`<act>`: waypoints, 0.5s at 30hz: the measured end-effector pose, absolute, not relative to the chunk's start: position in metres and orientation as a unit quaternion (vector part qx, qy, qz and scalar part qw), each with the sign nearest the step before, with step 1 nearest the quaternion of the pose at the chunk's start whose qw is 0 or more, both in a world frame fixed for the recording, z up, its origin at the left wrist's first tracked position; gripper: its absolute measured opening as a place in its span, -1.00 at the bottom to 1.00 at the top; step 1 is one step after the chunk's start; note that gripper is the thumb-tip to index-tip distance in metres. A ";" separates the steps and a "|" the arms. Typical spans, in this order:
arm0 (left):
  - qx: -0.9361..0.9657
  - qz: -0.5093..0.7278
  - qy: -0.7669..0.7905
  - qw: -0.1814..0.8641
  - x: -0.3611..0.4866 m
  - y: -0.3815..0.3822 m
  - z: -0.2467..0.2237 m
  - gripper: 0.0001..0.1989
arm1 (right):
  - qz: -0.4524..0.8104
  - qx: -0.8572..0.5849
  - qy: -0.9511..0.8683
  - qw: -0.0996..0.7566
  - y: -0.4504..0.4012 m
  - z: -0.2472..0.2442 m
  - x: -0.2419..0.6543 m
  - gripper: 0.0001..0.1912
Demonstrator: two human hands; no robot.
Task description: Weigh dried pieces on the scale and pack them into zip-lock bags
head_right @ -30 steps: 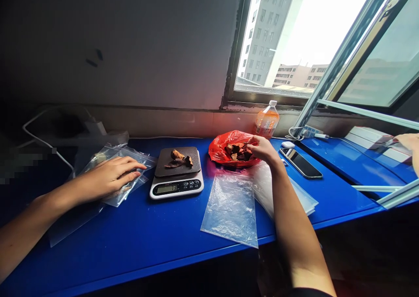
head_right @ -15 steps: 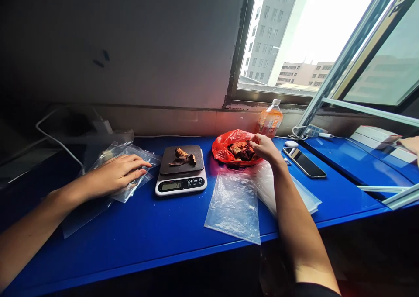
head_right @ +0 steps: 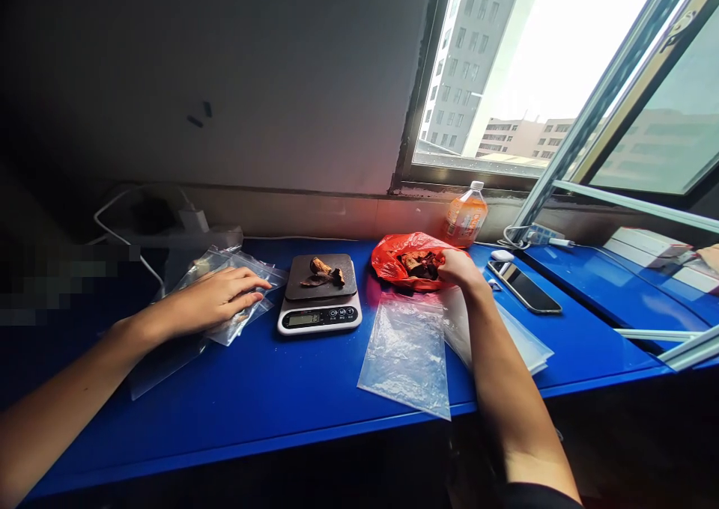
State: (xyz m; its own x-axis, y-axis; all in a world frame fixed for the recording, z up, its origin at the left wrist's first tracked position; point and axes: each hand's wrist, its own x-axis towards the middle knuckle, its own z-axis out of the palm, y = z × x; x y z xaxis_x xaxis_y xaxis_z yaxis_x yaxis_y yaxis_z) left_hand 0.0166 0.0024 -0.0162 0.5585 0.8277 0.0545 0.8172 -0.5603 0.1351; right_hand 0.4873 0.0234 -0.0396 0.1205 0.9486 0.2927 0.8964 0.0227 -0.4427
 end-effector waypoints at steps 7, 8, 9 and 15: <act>0.880 0.051 0.469 0.055 0.018 0.001 -0.013 -0.51 | 0.066 -0.690 -0.669 0.271 0.024 -0.045 0.486 -0.67; 0.880 0.047 0.469 0.056 0.019 0.000 -0.012 -0.50 | 0.068 -0.693 -0.664 0.272 0.023 -0.045 0.486 -0.66; 0.881 0.043 0.468 0.056 0.019 0.000 -0.011 -0.50 | 0.069 -0.697 -0.659 0.274 0.022 -0.044 0.486 -0.66; 0.879 0.035 0.472 0.061 0.020 0.002 -0.009 -0.48 | 0.016 -0.711 -0.624 0.323 0.019 -0.032 0.489 -0.81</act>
State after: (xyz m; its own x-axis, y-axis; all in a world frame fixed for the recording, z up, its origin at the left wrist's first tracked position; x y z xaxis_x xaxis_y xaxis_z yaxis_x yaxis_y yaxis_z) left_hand 0.0200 0.0019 -0.0091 0.5530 0.8332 0.0030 0.8247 -0.5478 0.1407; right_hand 0.4891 0.0190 -0.0316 0.2202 0.8981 0.3808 0.8777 -0.0121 -0.4790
